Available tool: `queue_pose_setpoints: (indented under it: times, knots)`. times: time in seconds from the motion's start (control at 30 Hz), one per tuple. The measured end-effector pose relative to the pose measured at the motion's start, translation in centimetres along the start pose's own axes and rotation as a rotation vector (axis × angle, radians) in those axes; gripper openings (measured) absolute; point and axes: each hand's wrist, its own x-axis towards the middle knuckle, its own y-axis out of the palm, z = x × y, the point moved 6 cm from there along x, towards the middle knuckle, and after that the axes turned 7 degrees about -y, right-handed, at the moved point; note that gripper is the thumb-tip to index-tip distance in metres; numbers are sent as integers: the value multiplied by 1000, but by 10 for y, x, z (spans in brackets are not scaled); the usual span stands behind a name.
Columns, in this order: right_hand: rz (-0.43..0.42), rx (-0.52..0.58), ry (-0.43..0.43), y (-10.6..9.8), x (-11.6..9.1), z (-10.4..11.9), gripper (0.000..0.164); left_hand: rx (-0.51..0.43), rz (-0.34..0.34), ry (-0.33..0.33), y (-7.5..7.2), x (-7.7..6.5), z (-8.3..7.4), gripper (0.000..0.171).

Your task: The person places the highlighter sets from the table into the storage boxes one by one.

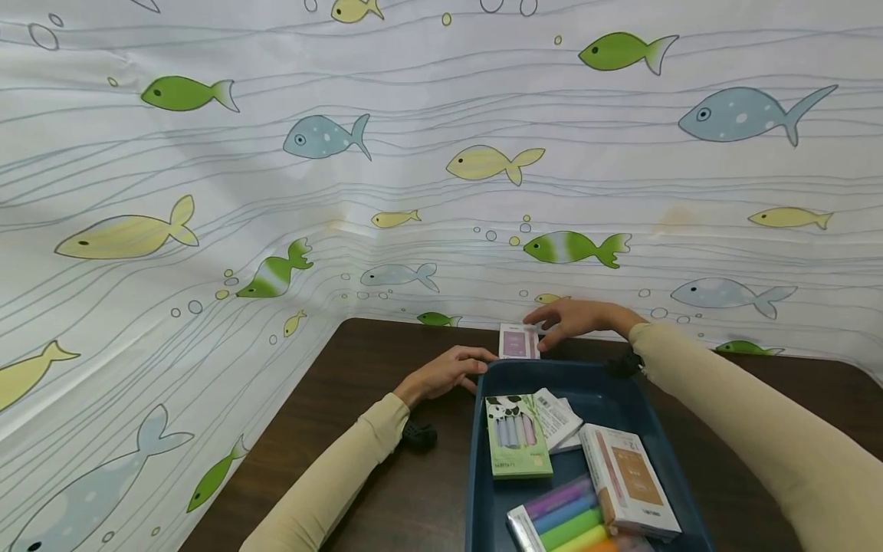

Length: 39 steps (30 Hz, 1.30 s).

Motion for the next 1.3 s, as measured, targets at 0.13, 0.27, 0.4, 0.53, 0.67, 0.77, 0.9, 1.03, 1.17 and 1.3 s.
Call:
queue_pose_setpoints:
  times: [0.13,0.27,0.4,0.53,0.67,0.77,0.9,1.03,1.17,1.3]
  knots:
    - [0,9,24,0,6,3,74,0,-7,6,-1,0,-1,45]
    - [20,5,50,3,9,5,76,6,7,6,0,-1,-1,46]
    - [32,-30,60,7,12,8,80,7,12,10,1,-1,-1,48]
    - [46,-94,49,12,17,9,83,4,7,12,1,-1,-1,48]
    - [62,-142,44,16,20,9,85,7,6,6,0,0,1,49]
    - [65,-155,43,17,19,12,86,-2,10,8,1,-1,0,48]
    - [59,-165,51,17,19,13,86,-8,11,15,1,0,-1,45]
    - [57,-215,62,17,21,12,87,5,12,11,1,1,0,45]
    - [55,-248,78,16,23,12,88,-2,10,11,1,-1,0,45]
    - [38,-248,111,14,23,13,87,-3,4,10,1,-2,-1,46]
